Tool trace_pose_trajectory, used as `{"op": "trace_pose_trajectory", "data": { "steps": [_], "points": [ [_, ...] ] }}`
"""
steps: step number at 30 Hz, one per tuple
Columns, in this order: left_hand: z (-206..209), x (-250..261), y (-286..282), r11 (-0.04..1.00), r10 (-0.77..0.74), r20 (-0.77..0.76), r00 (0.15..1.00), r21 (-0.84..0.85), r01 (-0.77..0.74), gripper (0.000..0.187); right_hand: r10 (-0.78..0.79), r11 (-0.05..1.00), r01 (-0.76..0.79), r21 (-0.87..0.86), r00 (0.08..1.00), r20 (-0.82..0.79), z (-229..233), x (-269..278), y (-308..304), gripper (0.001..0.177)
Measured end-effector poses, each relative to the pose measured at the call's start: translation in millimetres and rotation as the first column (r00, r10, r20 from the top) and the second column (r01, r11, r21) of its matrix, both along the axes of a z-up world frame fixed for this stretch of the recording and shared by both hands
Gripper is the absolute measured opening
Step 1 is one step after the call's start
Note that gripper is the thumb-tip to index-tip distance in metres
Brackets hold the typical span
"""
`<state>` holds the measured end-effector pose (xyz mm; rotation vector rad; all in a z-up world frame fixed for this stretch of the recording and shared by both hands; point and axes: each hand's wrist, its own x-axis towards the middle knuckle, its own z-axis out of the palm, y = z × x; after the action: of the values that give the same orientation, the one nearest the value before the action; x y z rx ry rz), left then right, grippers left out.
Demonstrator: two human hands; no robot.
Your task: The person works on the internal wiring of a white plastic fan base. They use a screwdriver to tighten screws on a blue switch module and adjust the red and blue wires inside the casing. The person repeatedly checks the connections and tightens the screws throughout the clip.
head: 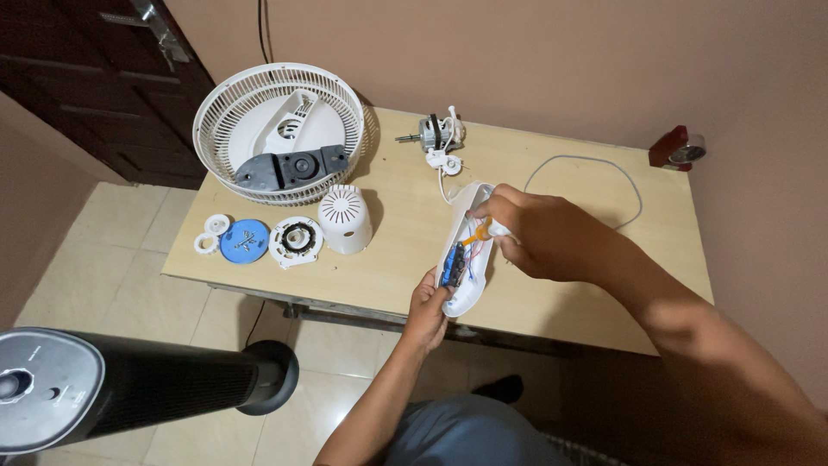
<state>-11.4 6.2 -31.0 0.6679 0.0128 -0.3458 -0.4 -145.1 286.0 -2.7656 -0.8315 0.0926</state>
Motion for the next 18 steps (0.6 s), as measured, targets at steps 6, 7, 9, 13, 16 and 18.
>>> {"op": "trace_pose_trajectory", "data": {
  "steps": [6,7,9,13,16,18],
  "points": [
    [3.4,-0.4,1.9,1.000,0.017,0.010,1.000,0.013,-0.017,0.051,-0.009,0.970,0.053,-0.236,0.983,0.183,-5.3,3.5,8.3,0.031],
    [3.1,-0.2,2.7,1.000,0.019,0.007,1.000,0.014,-0.019,0.051,-0.009,0.960,0.072,-0.270,0.974,0.228,-6.8,3.8,9.5,0.032],
    [2.7,0.5,3.7,1.000,0.020,0.009,1.000,0.010,-0.020,0.050,-0.007,0.933,0.109,-0.342,0.958,0.287,-9.0,5.2,10.9,0.037],
    [2.7,-0.4,3.2,1.000,0.018,0.023,1.000,0.001,-0.018,0.050,0.008,0.910,0.139,-0.390,0.936,0.353,-12.2,6.8,10.8,0.046],
    [3.7,-0.8,2.8,1.000,0.019,0.007,1.000,0.005,-0.019,0.051,-0.023,0.919,0.160,-0.361,0.934,0.356,-12.3,6.5,11.1,0.045],
    [4.3,-1.6,2.7,1.000,0.021,0.000,1.000,0.008,-0.021,0.052,-0.056,0.937,0.159,-0.310,0.947,0.315,-9.5,5.0,9.8,0.041]
  ]
}}
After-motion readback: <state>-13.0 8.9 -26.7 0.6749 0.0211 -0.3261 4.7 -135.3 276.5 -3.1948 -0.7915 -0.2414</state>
